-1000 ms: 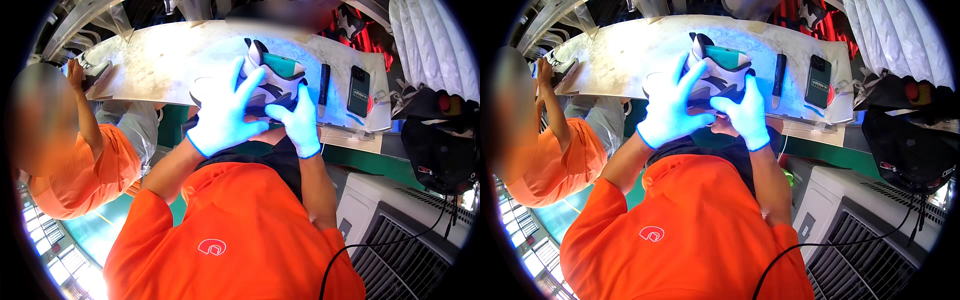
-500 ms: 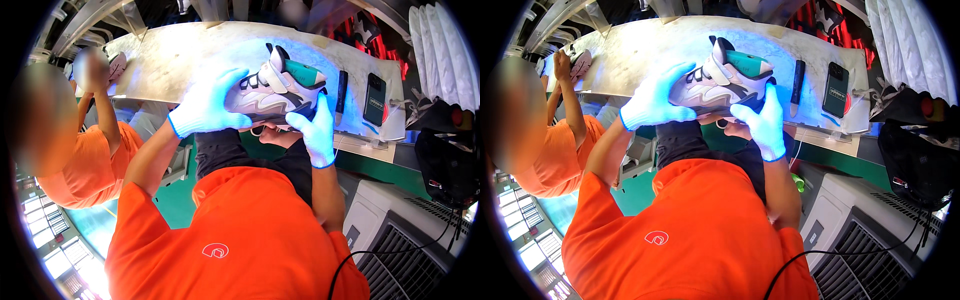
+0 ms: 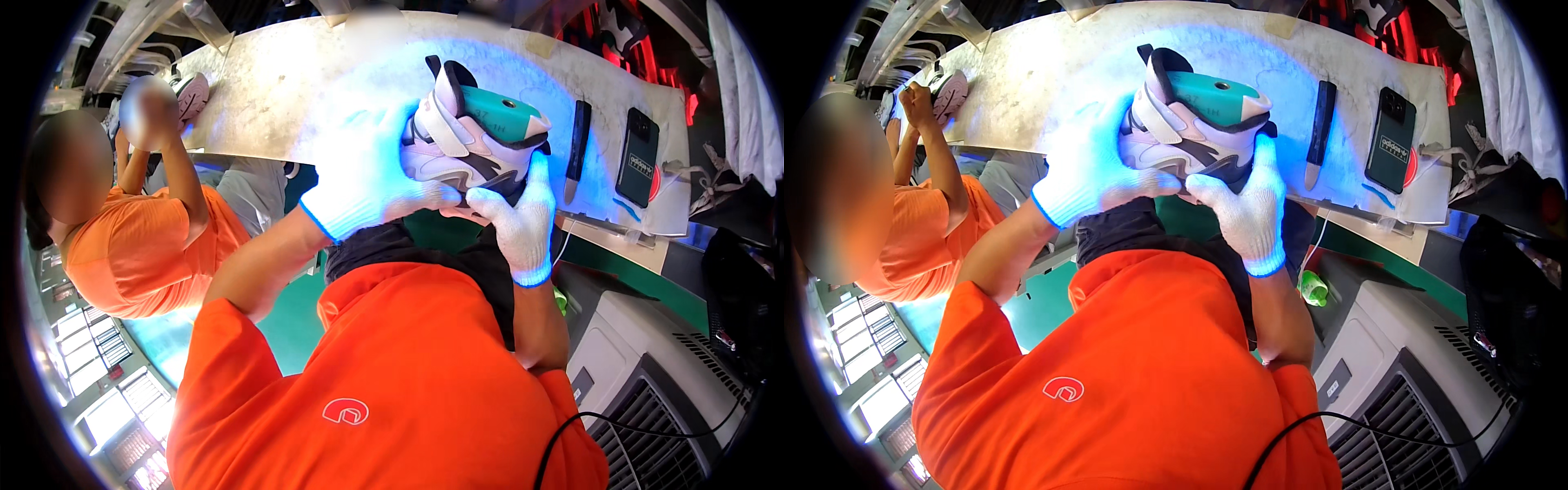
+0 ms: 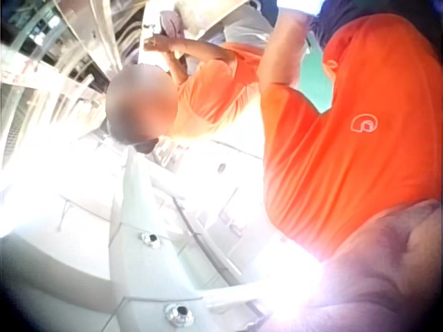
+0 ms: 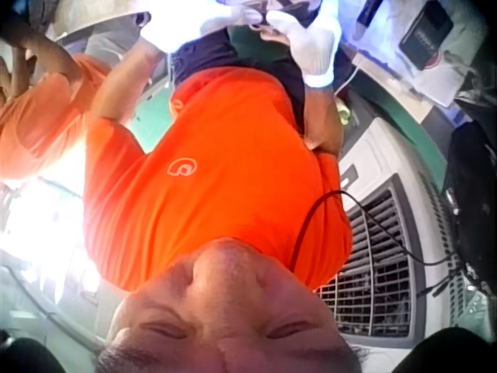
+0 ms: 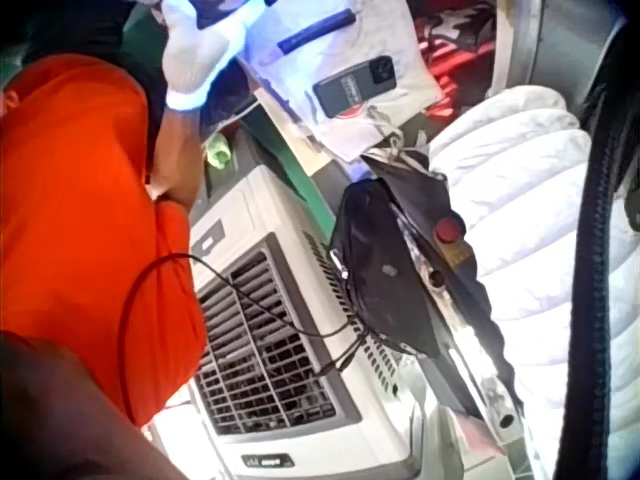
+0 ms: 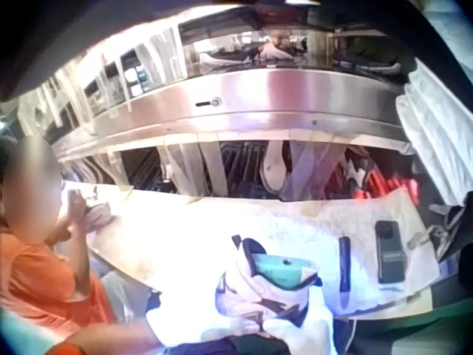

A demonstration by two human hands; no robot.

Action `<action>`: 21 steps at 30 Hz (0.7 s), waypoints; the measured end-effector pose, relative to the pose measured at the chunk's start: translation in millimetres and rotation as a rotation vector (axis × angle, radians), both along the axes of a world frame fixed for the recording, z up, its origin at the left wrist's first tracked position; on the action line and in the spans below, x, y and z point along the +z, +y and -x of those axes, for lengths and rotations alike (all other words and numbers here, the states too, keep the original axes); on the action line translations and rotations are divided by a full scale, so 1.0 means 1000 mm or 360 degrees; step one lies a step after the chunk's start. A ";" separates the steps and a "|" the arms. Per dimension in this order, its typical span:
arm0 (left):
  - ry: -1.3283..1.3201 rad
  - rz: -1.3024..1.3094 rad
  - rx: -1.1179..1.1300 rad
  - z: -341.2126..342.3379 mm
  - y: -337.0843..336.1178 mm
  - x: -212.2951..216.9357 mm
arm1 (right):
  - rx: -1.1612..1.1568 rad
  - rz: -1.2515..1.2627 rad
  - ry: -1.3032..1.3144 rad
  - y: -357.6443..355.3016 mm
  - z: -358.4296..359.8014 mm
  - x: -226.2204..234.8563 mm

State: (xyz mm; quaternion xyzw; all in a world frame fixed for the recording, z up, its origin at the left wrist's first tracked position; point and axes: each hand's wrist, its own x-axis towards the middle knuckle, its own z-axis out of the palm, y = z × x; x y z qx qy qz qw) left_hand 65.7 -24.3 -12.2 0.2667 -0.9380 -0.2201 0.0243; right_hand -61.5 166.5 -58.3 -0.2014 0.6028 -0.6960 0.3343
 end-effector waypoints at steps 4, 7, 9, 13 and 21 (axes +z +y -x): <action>-0.0012 -0.0075 0.0052 0.010 0.009 0.006 | 0.0025 0.0055 -0.0080 0.002 0.002 -0.010; 0.0057 -0.0107 -0.0014 0.013 0.011 0.009 | 0.0218 0.0110 -0.0064 0.019 0.019 -0.037; 0.0192 -0.0034 -0.0049 0.013 0.012 -0.002 | 0.0362 0.0215 0.0029 0.026 0.034 -0.045; 0.0290 -0.0026 -0.0085 0.007 0.017 -0.011 | 0.0678 -0.0390 0.0179 0.033 0.057 -0.020; 0.0330 -0.0314 -0.0012 0.009 0.014 -0.008 | 0.0710 -0.0408 0.0105 0.029 0.070 -0.027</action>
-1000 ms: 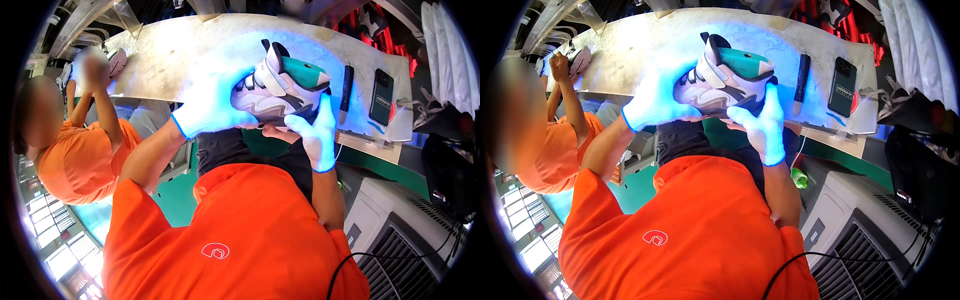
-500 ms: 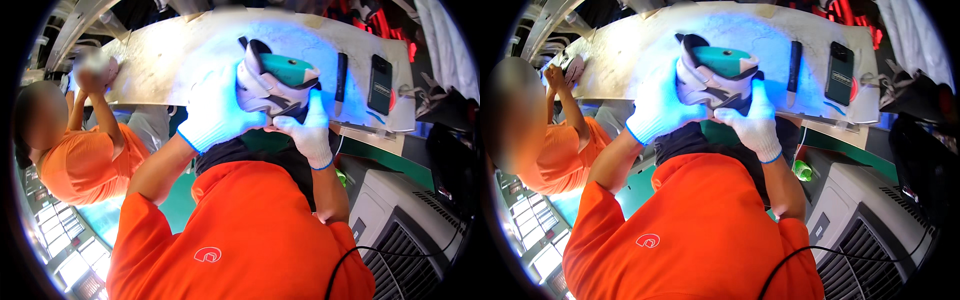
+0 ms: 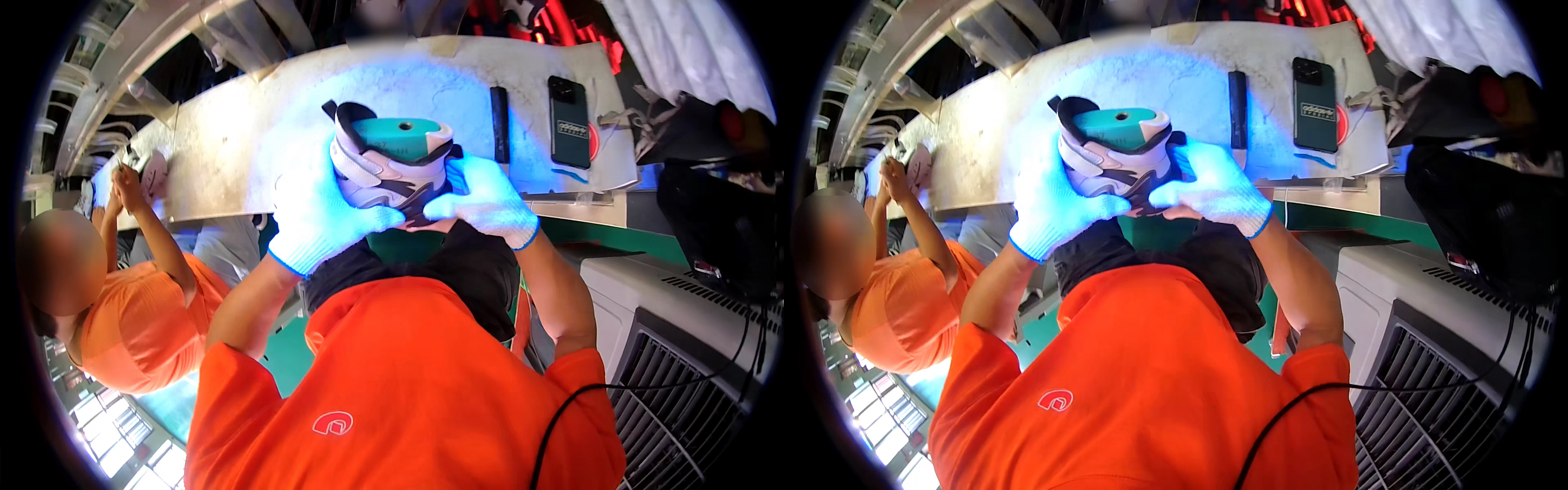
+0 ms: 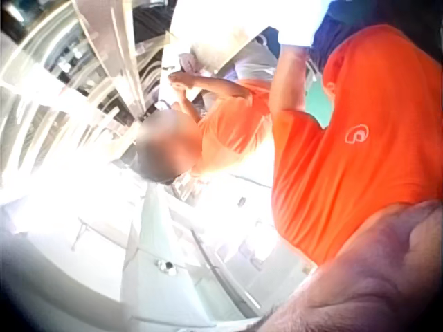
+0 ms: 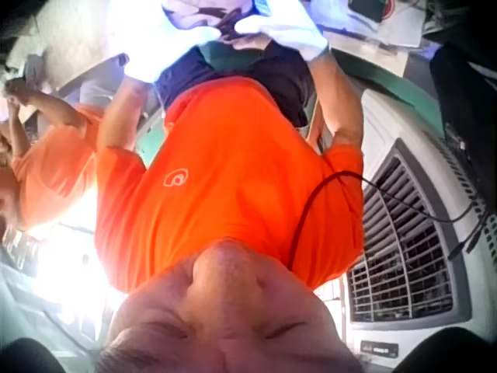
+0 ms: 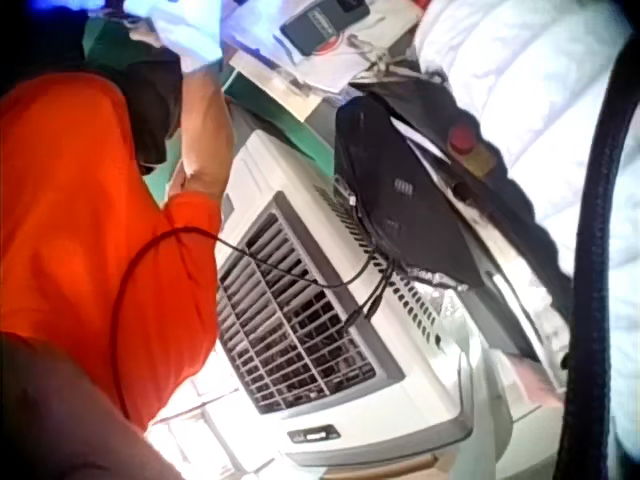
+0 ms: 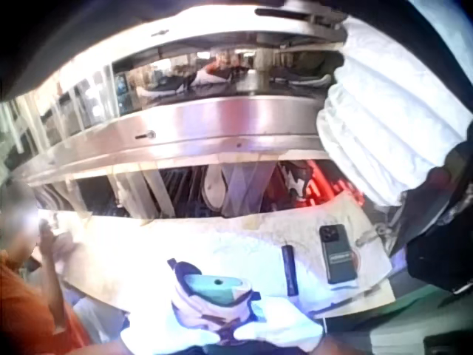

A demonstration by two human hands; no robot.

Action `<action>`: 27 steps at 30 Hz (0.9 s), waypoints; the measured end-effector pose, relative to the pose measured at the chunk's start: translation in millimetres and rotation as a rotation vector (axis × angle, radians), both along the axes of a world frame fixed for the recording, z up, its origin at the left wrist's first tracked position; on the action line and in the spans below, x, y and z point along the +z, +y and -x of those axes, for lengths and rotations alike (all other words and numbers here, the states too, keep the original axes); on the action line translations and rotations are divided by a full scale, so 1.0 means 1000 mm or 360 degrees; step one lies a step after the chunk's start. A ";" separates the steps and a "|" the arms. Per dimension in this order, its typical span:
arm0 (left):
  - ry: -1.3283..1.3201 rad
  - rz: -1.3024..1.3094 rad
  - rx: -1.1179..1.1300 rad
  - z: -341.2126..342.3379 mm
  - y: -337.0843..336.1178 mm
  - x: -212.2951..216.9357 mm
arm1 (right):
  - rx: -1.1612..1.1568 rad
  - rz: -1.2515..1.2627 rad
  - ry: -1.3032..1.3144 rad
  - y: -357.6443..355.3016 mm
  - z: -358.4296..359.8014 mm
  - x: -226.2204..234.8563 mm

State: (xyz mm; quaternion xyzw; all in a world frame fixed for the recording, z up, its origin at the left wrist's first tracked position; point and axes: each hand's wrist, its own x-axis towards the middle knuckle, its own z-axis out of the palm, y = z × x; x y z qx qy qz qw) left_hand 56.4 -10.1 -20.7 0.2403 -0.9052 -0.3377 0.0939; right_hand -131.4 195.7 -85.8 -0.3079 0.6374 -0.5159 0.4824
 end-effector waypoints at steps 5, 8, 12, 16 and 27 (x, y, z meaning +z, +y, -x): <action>-0.0012 0.0056 0.0025 -0.001 0.002 0.004 | -0.1307 -0.0081 0.1379 -0.015 0.036 -0.012; -0.0015 0.0022 0.0014 -0.003 0.002 0.002 | -0.0925 -0.0613 0.2254 -0.034 0.046 -0.037; -0.0051 -0.0042 -0.0019 0.000 -0.001 0.007 | -0.1014 -0.0562 0.1622 -0.040 0.037 -0.020; -0.0169 -0.0004 -0.0009 0.003 0.000 0.016 | -0.1142 0.0182 -0.0052 -0.008 0.027 -0.019; -0.0046 0.0315 -0.0063 -0.003 -0.004 0.002 | -0.1292 0.0237 -0.0036 -0.033 -0.027 -0.014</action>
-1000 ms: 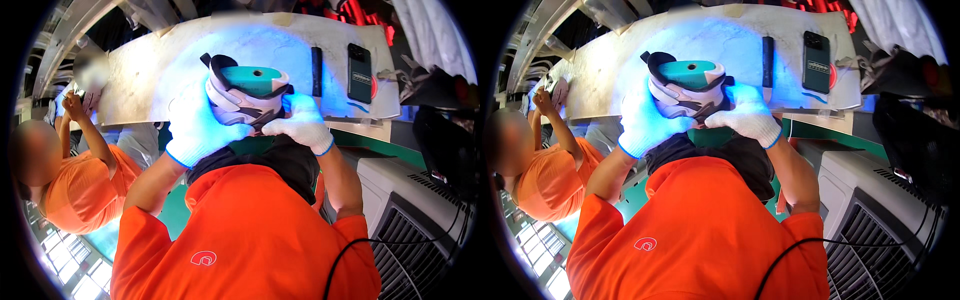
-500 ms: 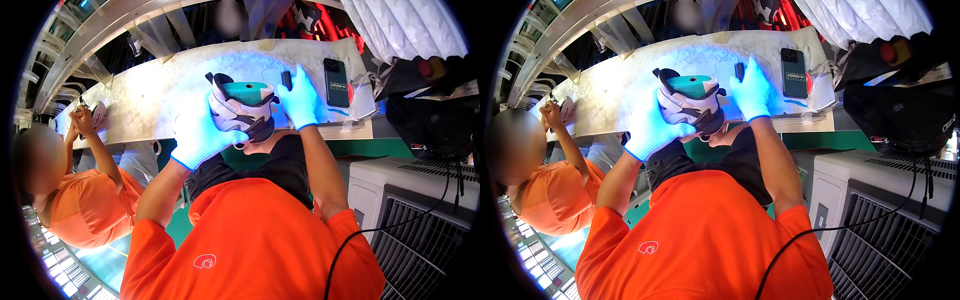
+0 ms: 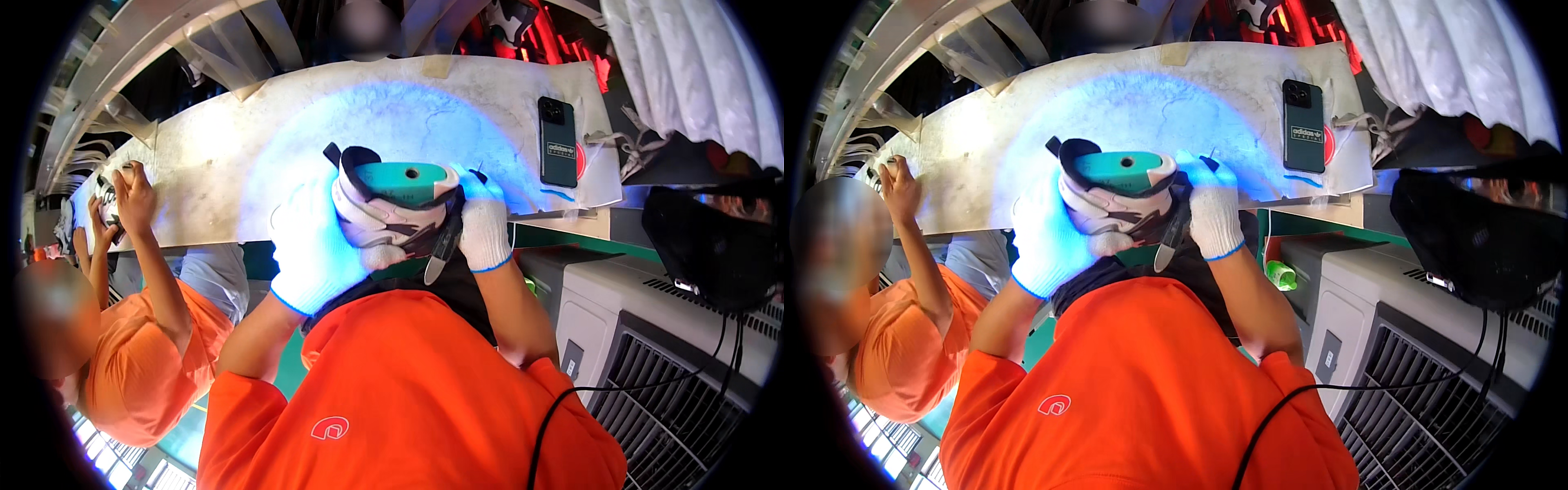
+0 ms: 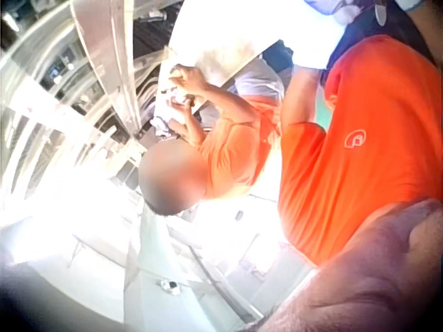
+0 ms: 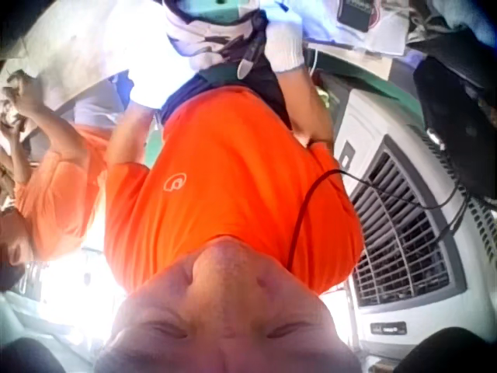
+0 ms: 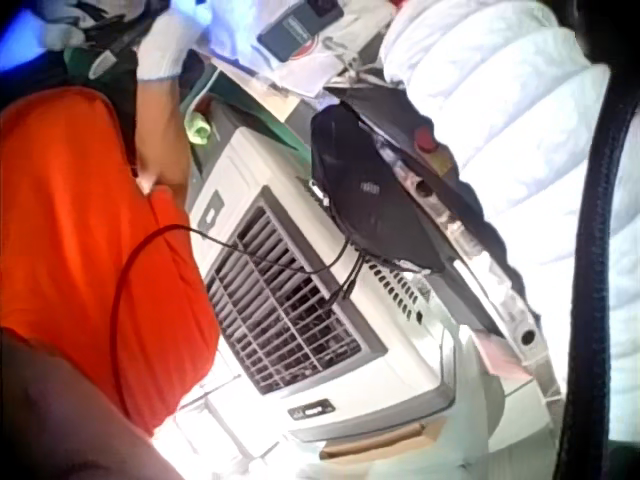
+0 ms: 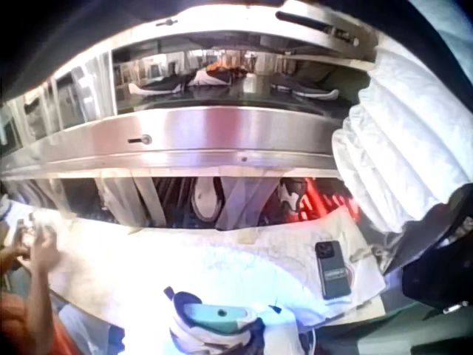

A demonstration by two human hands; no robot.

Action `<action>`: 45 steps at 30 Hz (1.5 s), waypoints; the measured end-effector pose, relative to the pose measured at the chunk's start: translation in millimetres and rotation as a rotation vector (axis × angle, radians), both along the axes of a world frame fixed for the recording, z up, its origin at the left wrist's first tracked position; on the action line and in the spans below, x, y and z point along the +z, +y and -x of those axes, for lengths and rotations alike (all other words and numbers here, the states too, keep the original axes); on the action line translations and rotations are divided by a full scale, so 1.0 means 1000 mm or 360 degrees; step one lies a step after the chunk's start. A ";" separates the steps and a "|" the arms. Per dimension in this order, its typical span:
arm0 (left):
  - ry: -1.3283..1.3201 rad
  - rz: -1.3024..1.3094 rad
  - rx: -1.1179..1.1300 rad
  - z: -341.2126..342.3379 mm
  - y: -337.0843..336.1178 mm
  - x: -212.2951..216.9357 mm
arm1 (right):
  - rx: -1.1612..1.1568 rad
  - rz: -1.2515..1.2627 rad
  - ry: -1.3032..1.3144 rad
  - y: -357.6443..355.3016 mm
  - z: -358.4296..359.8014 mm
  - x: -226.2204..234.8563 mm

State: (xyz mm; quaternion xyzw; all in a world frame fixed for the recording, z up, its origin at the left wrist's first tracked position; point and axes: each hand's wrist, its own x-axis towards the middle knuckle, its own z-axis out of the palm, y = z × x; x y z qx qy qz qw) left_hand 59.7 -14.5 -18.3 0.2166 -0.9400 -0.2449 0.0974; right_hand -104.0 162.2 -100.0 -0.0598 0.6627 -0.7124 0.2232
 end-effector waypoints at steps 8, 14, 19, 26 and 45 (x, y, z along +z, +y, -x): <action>-0.0024 -0.0064 0.0042 0.006 0.006 -0.002 | 0.0046 0.0084 -0.0293 -0.007 0.017 -0.020; 0.0147 0.0086 -0.0038 0.005 0.006 -0.009 | -0.0241 -0.0034 -0.0005 -0.007 -0.012 -0.008; 0.0127 -0.0098 0.0020 0.005 0.020 -0.010 | -0.0343 -0.0017 -0.0045 -0.002 -0.019 -0.008; 0.0301 -0.0617 -0.0138 -0.008 -0.016 -0.052 | -0.0579 0.0669 -0.0258 -0.022 -0.056 -0.004; 0.0211 -0.0589 -0.0659 0.002 -0.052 -0.053 | 0.0202 0.0072 0.0025 -0.020 0.008 0.003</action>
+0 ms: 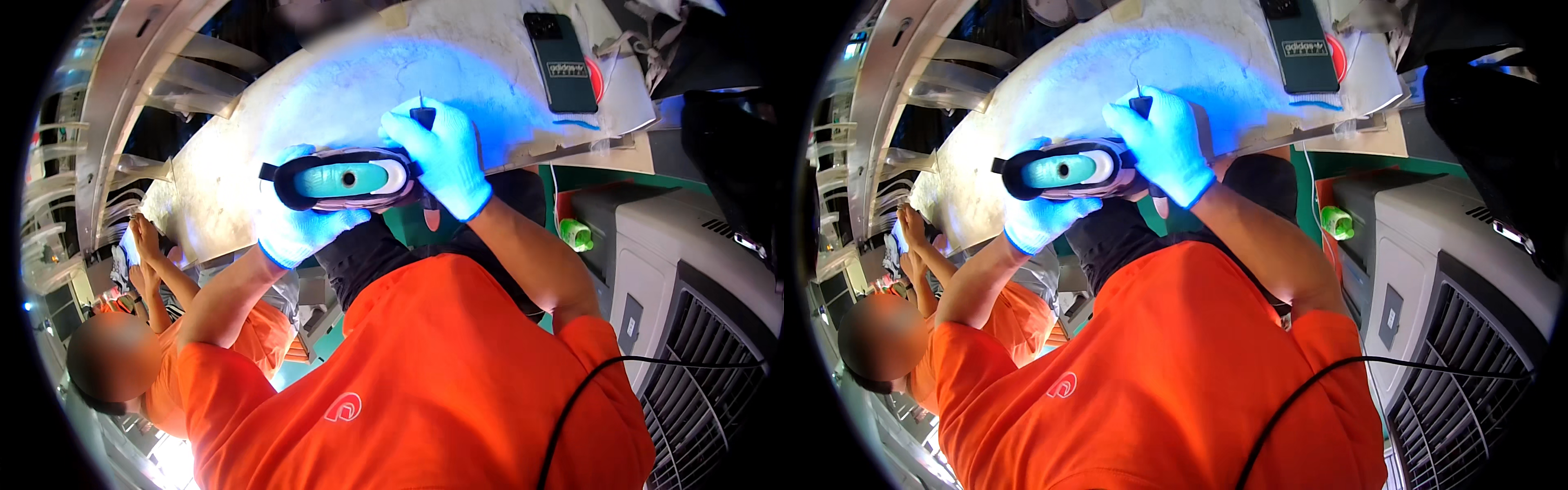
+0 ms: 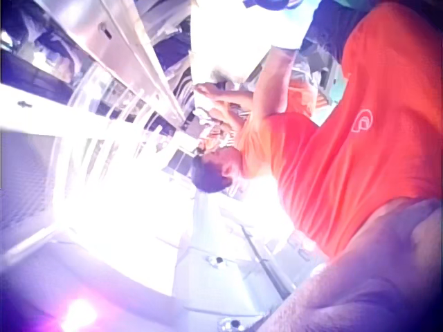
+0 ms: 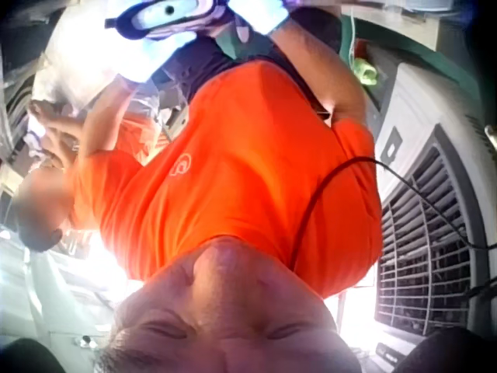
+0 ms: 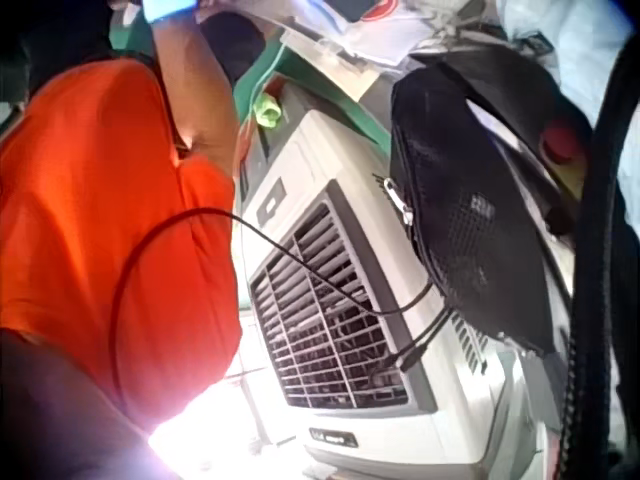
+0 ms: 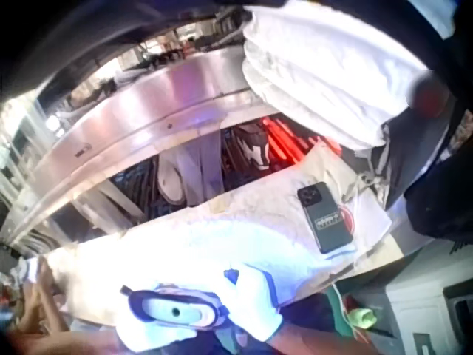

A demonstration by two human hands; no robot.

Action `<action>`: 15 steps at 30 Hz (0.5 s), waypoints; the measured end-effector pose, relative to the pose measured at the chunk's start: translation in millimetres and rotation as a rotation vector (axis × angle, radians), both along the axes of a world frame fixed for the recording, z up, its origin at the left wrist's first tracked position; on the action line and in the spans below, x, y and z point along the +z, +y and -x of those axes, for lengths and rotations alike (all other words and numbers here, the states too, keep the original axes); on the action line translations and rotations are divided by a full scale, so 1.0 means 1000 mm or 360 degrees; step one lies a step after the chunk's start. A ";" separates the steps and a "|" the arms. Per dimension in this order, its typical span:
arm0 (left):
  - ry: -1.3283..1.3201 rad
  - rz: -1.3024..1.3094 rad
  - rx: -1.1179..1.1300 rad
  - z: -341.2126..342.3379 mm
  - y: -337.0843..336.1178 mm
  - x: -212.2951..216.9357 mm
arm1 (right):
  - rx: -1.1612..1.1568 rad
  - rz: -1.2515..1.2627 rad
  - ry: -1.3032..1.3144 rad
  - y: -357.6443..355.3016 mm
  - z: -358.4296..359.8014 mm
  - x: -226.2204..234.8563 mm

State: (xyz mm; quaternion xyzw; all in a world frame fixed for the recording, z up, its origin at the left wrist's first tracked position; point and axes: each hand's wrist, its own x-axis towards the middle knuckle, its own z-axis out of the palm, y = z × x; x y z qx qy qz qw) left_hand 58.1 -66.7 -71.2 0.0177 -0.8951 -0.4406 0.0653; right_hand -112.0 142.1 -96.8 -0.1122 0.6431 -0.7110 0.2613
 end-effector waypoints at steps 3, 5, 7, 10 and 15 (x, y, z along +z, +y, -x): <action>0.0075 -0.0123 0.0076 0.005 0.006 0.013 | 0.0093 0.0476 -0.0379 -0.002 0.005 -0.017; 0.0407 0.0318 0.0077 -0.015 -0.001 -0.004 | -0.0016 0.0592 -0.0539 -0.003 -0.007 -0.024; 0.0691 0.0747 0.0124 -0.042 -0.005 -0.028 | 0.0047 0.0551 -0.0560 0.006 -0.012 -0.015; 0.0849 0.0996 0.0176 -0.045 -0.001 -0.033 | 0.0258 0.0434 -0.0304 0.010 -0.008 -0.004; 0.0861 0.1047 0.0149 -0.045 -0.006 -0.040 | 0.0796 0.0135 -0.0029 0.005 0.010 0.008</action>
